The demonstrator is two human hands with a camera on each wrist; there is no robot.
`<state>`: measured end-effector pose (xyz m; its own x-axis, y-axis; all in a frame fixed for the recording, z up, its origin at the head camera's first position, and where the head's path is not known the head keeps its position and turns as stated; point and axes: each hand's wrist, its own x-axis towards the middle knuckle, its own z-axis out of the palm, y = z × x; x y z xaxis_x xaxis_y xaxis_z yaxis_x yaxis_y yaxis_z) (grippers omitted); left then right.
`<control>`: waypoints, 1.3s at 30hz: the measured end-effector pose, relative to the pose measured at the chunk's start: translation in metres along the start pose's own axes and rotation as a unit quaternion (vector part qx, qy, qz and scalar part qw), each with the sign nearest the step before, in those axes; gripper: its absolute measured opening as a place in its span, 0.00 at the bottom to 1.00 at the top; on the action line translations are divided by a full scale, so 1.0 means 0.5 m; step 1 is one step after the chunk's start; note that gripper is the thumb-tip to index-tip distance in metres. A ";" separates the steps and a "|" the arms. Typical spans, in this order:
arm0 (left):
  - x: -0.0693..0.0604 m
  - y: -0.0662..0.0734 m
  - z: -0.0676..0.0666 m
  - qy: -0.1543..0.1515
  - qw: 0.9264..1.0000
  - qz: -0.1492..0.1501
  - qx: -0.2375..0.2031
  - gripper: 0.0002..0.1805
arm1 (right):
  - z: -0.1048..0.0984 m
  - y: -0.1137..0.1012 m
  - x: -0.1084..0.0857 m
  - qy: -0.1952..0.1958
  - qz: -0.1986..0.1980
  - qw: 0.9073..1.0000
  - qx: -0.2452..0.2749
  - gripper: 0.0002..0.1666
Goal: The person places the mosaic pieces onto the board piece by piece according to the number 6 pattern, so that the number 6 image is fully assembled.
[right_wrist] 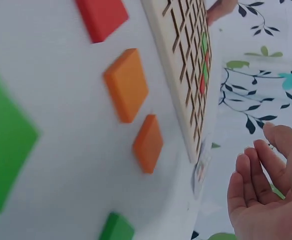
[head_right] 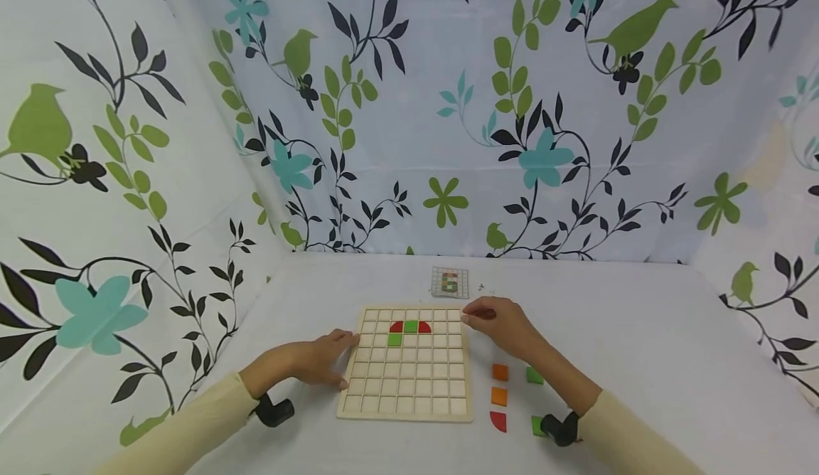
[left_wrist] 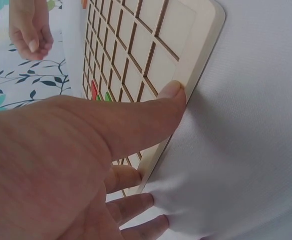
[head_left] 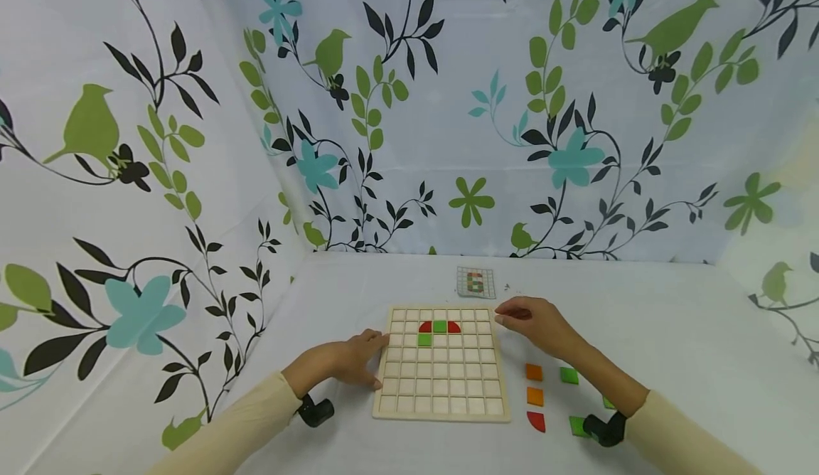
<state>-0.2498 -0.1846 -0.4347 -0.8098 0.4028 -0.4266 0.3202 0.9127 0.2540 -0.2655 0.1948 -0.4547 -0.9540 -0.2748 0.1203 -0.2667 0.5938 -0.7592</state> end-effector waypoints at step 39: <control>-0.002 0.002 0.003 0.008 1.000 -0.006 0.012 0.49 | -0.011 0.093 -0.135 -0.068 0.041 0.994 -0.072 0.17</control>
<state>-0.2480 -0.1839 -0.4353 -0.8211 0.3907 -0.4161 0.3221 0.9190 0.2272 -0.2143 0.2449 -0.4947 -0.9483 -0.3154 -0.0339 -0.2149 0.7173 -0.6629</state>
